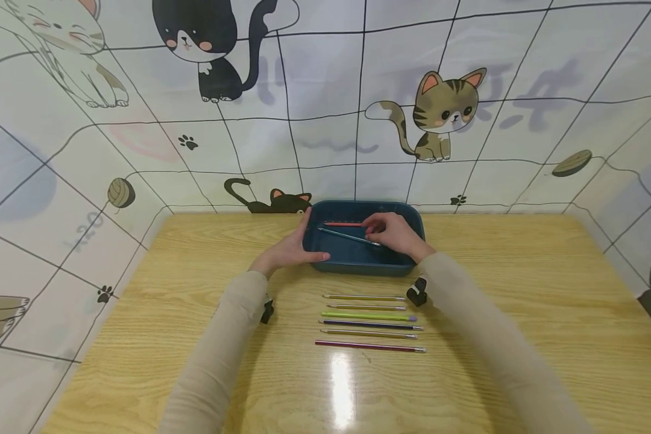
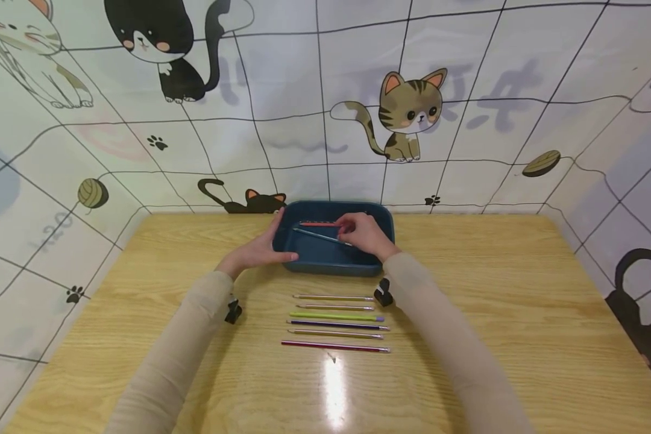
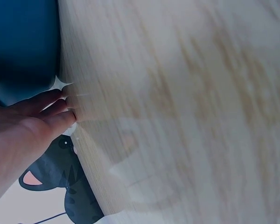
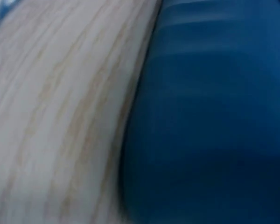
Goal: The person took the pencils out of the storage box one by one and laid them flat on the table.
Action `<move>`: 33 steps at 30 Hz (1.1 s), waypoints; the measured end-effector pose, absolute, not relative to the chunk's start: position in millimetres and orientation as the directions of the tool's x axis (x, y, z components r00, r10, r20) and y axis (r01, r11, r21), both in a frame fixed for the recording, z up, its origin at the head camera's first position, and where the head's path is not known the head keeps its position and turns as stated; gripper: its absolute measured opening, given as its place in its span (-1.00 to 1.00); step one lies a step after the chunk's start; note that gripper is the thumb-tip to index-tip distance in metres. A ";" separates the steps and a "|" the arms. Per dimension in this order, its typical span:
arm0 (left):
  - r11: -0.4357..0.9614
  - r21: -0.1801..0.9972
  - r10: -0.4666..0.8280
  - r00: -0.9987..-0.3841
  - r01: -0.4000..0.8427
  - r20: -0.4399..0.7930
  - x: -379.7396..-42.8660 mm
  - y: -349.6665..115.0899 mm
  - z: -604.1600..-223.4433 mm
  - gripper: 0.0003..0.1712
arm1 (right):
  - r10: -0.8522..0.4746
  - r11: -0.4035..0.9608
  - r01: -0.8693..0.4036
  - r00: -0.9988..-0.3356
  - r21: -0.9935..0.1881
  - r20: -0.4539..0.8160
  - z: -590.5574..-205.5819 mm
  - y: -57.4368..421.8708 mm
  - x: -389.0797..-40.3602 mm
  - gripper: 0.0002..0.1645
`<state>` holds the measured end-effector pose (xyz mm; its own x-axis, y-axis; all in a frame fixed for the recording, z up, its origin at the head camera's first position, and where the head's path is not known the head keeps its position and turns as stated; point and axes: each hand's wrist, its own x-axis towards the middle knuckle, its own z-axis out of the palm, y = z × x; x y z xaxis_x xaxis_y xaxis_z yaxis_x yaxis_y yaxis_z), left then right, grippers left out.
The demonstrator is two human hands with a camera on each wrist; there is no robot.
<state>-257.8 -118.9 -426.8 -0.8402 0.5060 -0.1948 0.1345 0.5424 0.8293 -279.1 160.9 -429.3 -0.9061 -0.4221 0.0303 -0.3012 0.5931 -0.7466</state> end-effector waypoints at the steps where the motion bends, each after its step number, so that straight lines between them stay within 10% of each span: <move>1: 0.540 0.831 0.508 -0.839 0.133 -0.196 -257.5 -118.4 -426.6 0.32 | -0.421 0.601 -0.294 -0.907 -0.743 0.018 -430.5 160.3 -279.9 -0.66; 33: 0.526 0.844 0.508 -0.834 0.103 -0.214 -259.1 -118.5 -425.4 0.30 | -0.400 0.659 -0.262 -0.916 -0.705 -0.033 -437.8 159.1 -283.8 -0.78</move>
